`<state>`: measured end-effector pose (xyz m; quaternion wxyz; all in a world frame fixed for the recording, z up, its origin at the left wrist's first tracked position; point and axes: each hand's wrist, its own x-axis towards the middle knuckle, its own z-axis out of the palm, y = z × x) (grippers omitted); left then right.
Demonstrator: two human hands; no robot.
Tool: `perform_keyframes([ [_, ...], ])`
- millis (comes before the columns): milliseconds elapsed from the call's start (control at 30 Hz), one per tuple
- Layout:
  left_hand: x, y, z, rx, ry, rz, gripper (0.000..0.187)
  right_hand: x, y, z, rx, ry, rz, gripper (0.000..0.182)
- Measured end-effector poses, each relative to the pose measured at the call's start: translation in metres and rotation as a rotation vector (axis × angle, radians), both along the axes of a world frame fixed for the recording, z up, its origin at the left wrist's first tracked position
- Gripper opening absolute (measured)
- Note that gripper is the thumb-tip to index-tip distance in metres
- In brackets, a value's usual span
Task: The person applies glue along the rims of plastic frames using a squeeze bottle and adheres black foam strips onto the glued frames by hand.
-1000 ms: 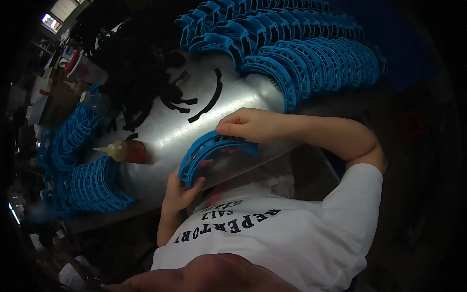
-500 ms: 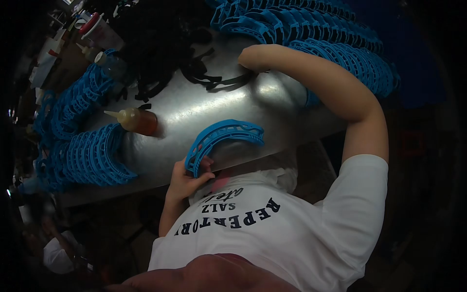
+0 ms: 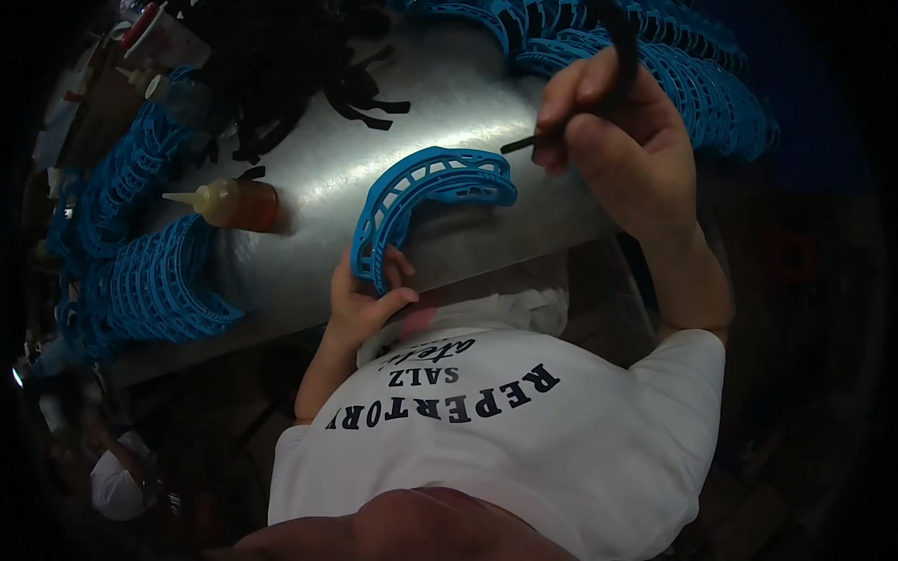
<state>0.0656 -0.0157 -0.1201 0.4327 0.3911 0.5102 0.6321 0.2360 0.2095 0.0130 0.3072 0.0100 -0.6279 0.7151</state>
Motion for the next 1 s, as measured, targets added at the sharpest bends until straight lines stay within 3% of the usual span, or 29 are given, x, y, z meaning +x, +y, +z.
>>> perform_keyframes([
  [133,0.001,0.012,0.017,0.017,0.062,-0.097,0.038,0.028,-0.057,-0.012,-0.071,0.208,-0.012,0.02],
  [233,0.0,0.019,0.03,0.026,0.216,-0.149,0.039,0.024,-0.07,-0.029,0.105,0.225,0.062,0.018],
  [300,-0.002,0.023,0.042,0.114,0.359,-0.139,0.039,0.013,-0.078,-0.038,0.183,-0.033,-0.093,0.018],
  [333,-0.002,0.024,0.046,0.158,0.431,-0.132,0.04,0.007,-0.081,-0.04,0.17,-0.032,-0.088,0.018],
  [467,-0.003,0.026,0.057,0.203,0.479,-0.095,0.04,-0.015,-0.084,-0.045,0.085,-0.11,-0.179,0.015],
  [700,0.003,0.029,0.075,0.193,0.522,-0.139,0.043,-0.017,-0.08,-0.032,0.344,-0.15,-0.242,0.023],
  [1000,0.006,0.03,0.086,0.17,0.456,-0.138,0.033,-0.018,-0.081,-0.028,0.402,-0.147,-0.296,0.024],
])
